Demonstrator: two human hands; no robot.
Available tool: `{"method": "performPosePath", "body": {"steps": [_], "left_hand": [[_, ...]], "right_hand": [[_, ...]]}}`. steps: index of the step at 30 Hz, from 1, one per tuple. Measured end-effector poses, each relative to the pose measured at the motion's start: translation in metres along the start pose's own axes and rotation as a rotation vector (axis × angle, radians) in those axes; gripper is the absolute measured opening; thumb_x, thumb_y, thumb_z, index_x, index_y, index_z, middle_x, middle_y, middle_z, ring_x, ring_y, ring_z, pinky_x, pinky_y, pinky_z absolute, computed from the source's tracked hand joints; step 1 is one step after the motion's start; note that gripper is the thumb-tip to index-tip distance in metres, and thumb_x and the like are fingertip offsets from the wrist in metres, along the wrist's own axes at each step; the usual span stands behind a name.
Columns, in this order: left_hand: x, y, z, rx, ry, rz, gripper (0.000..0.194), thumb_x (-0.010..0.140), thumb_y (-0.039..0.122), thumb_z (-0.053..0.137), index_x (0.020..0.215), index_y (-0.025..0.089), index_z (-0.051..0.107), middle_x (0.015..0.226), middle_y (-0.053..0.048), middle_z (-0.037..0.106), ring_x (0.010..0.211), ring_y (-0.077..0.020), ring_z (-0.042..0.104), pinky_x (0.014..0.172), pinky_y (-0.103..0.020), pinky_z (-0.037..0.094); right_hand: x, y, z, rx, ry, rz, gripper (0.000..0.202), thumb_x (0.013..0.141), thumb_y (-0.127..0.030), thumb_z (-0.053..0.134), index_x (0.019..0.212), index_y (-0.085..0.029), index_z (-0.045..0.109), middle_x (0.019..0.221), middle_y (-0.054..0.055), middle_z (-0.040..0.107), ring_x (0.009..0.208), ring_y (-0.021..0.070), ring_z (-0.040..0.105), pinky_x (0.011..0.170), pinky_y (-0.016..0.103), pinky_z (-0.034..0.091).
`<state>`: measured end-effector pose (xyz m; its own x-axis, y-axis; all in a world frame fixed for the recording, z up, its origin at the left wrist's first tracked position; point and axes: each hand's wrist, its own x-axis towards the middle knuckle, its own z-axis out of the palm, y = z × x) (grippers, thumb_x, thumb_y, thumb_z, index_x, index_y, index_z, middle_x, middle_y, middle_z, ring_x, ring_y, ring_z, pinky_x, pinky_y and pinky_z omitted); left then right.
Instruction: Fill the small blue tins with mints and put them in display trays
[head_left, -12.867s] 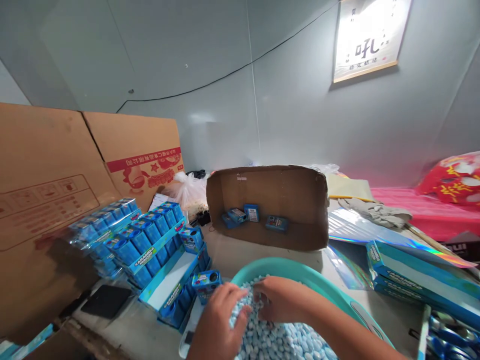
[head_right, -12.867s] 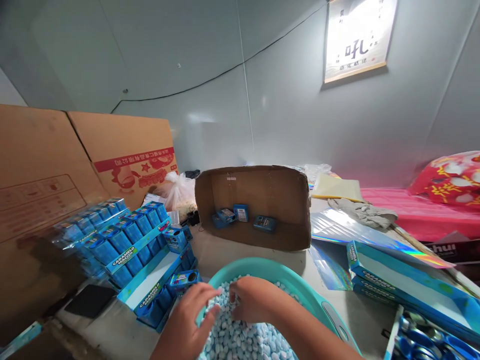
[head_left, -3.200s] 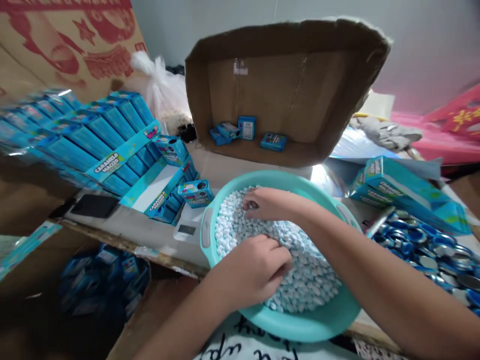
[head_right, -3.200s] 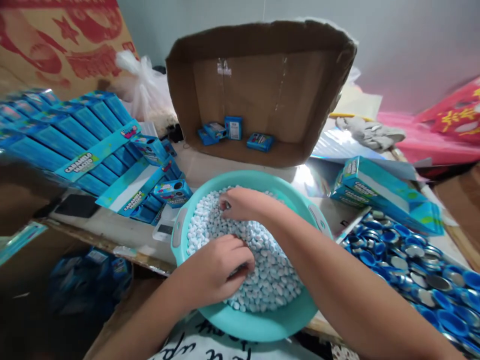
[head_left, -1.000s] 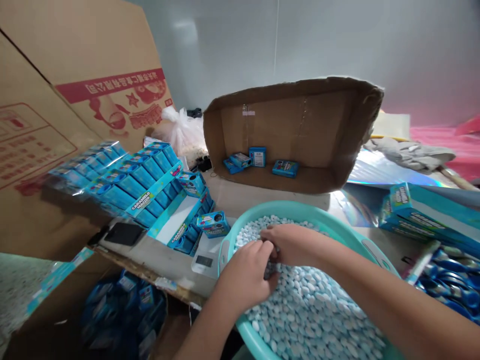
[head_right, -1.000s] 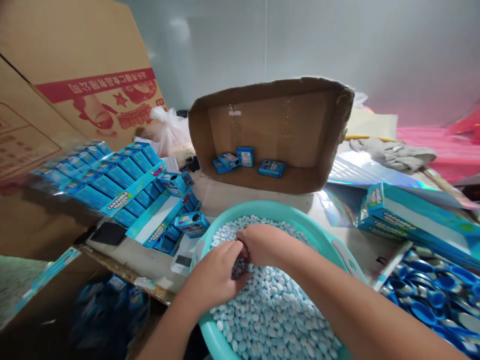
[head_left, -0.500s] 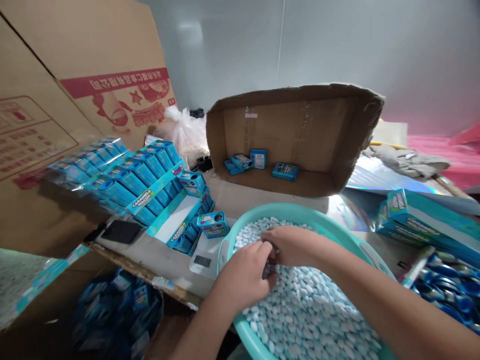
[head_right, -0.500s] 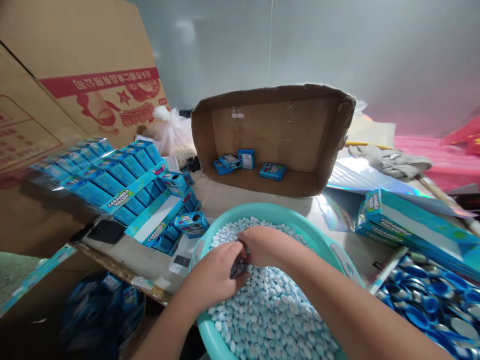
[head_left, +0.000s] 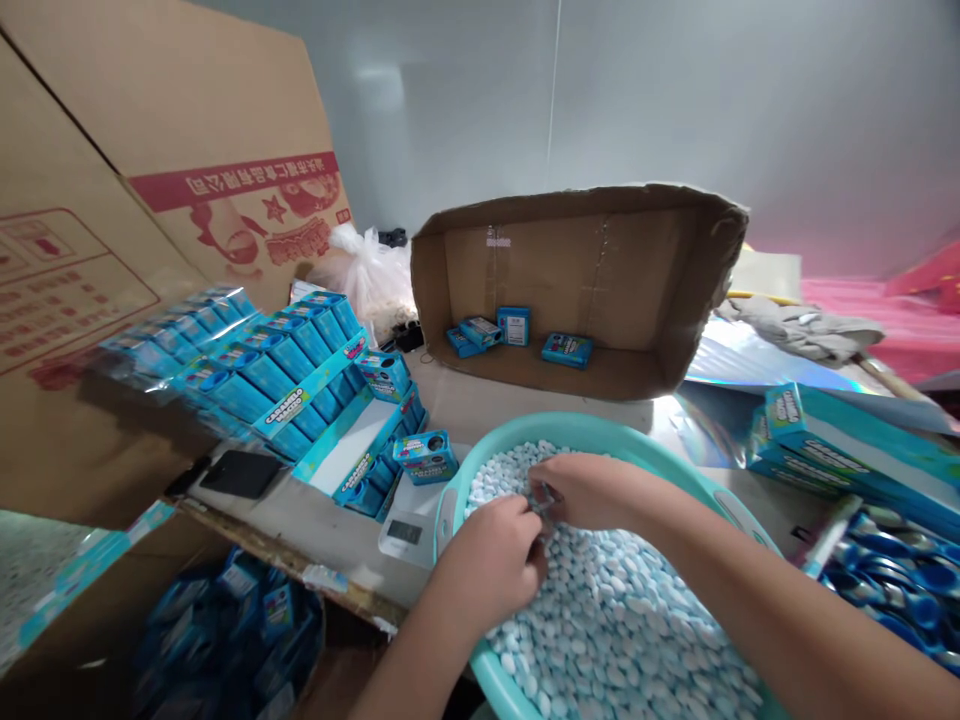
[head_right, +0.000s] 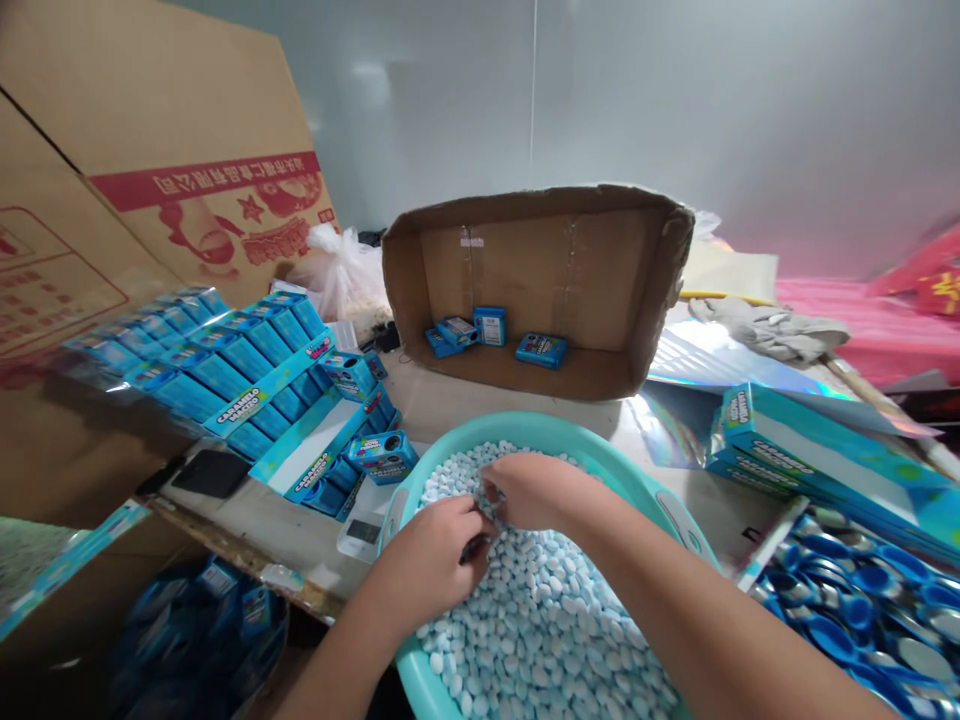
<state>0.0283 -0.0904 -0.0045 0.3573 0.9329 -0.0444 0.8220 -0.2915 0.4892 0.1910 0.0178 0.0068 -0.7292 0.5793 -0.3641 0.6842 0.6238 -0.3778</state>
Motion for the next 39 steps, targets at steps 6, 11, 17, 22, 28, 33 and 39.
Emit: {"method": "performPosePath", "body": {"steps": [6, 11, 17, 22, 28, 33, 39], "left_hand": [[0.001, 0.000, 0.002, 0.043, 0.019, -0.020, 0.013, 0.086, 0.017, 0.054, 0.087, 0.020, 0.066, 0.100, -0.005, 0.065, 0.099, -0.0218, 0.062, 0.081, -0.032, 0.047], [-0.001, 0.000, 0.002, 0.052, 0.019, -0.065, 0.010, 0.084, 0.017, 0.055, 0.090, 0.020, 0.062, 0.095, -0.005, 0.066, 0.094, -0.0224, 0.063, 0.078, -0.032, 0.046], [-0.004, -0.001, 0.004, 0.048, 0.032, 0.013, 0.015, 0.080, 0.012, 0.055, 0.091, 0.021, 0.060, 0.095, -0.002, 0.065, 0.095, -0.0203, 0.062, 0.077, -0.030, 0.043], [-0.006, 0.000, 0.003, 0.011, 0.026, 0.114, 0.017, 0.080, 0.009, 0.055, 0.091, 0.021, 0.061, 0.093, -0.001, 0.064, 0.092, -0.0175, 0.061, 0.077, -0.028, 0.041], [-0.005, 0.006, 0.002, 0.119, 0.017, -0.041, 0.012, 0.087, 0.022, 0.057, 0.096, 0.020, 0.066, 0.106, -0.007, 0.065, 0.105, -0.0266, 0.058, 0.088, -0.039, 0.046], [-0.003, 0.008, 0.020, 0.211, -0.079, -0.176, 0.025, 0.092, 0.019, 0.051, 0.108, 0.016, 0.070, 0.118, -0.014, 0.063, 0.112, -0.0333, 0.054, 0.096, -0.050, 0.046], [-0.001, 0.002, 0.031, 0.243, -0.045, -0.144, 0.021, 0.088, 0.012, 0.050, 0.094, 0.017, 0.070, 0.106, -0.013, 0.063, 0.102, -0.0295, 0.056, 0.085, -0.043, 0.048]], "right_hand": [[0.001, -0.003, -0.001, 0.003, 0.043, 0.007, 0.014, 0.080, -0.018, 0.059, 0.089, -0.020, 0.069, 0.087, 0.006, 0.070, 0.070, 0.0173, 0.053, 0.056, 0.028, 0.027], [0.000, -0.004, -0.002, 0.027, 0.061, -0.026, 0.012, 0.080, -0.014, 0.059, 0.085, -0.019, 0.068, 0.089, 0.005, 0.068, 0.075, 0.0170, 0.054, 0.061, 0.028, 0.031], [0.003, -0.001, 0.004, 0.049, 0.030, 0.001, 0.021, 0.072, -0.016, 0.067, 0.092, -0.020, 0.069, 0.091, 0.005, 0.069, 0.078, 0.0201, 0.057, 0.061, 0.029, 0.031], [0.002, -0.002, 0.001, 0.032, 0.030, -0.009, 0.024, 0.073, -0.015, 0.064, 0.095, -0.020, 0.071, 0.094, 0.005, 0.070, 0.080, 0.0204, 0.058, 0.062, 0.029, 0.032], [-0.005, -0.011, -0.008, 0.014, 0.001, -0.002, 0.027, 0.073, -0.017, 0.063, 0.099, -0.020, 0.073, 0.094, 0.005, 0.072, 0.078, 0.0208, 0.058, 0.059, 0.029, 0.031], [-0.004, -0.011, -0.011, 0.050, -0.017, 0.037, 0.030, 0.070, -0.016, 0.065, 0.097, -0.023, 0.075, 0.091, 0.002, 0.072, 0.075, 0.0186, 0.057, 0.057, 0.027, 0.031], [-0.005, -0.013, -0.013, 0.075, -0.007, 0.059, 0.027, 0.067, -0.013, 0.064, 0.089, -0.023, 0.077, 0.086, 0.002, 0.071, 0.070, 0.0170, 0.055, 0.055, 0.026, 0.031]]}}
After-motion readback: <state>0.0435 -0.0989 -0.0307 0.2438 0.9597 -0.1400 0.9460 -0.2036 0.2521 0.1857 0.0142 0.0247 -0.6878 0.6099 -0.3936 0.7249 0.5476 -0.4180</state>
